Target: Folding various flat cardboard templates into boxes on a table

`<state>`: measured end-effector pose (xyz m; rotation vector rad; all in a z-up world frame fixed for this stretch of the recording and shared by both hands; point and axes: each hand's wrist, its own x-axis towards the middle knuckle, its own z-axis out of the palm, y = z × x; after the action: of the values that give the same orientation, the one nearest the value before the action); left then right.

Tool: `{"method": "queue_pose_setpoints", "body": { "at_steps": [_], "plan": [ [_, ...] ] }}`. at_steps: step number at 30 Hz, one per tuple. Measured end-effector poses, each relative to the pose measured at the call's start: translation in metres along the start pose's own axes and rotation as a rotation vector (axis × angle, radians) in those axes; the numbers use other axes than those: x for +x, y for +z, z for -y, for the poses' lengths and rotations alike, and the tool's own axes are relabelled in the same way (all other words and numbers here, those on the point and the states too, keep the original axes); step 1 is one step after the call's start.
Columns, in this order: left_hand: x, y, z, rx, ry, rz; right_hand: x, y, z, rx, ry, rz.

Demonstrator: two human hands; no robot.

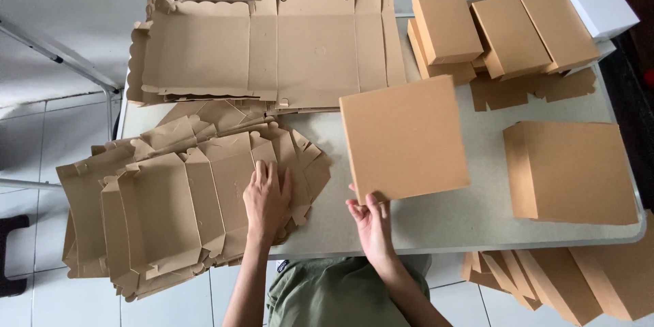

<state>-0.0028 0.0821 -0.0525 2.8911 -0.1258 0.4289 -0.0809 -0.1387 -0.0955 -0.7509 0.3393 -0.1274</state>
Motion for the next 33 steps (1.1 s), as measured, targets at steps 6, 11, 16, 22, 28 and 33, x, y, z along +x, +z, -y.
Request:
{"method": "queue_pose_setpoints", "body": {
  "at_steps": [6, 11, 16, 22, 28, 33],
  "plan": [
    [0.000, 0.002, 0.002, 0.026, -0.058, 0.089, 0.015, -0.012, 0.039, -0.032, -0.040, -0.262],
    [0.003, -0.004, -0.001, 0.022, -0.067, 0.108, 0.033, -0.040, 0.069, 0.056, -0.067, -0.268],
    [0.003, -0.003, -0.001, -0.020, -0.083, 0.134, 0.039, -0.058, 0.070, 0.082, -0.042, -0.320],
    [0.004, -0.005, -0.006, -0.018, -0.095, 0.246, 0.040, -0.063, 0.102, 0.107, -0.130, -0.375],
    [0.015, -0.036, -0.056, -0.220, -0.049, 0.410, 0.035, -0.077, 0.112, 0.106, -0.155, -0.435],
    [0.024, -0.051, -0.118, -0.748, 0.244, 0.424, 0.023, -0.058, 0.132, 0.184, -0.151, -0.507]
  ]
}}
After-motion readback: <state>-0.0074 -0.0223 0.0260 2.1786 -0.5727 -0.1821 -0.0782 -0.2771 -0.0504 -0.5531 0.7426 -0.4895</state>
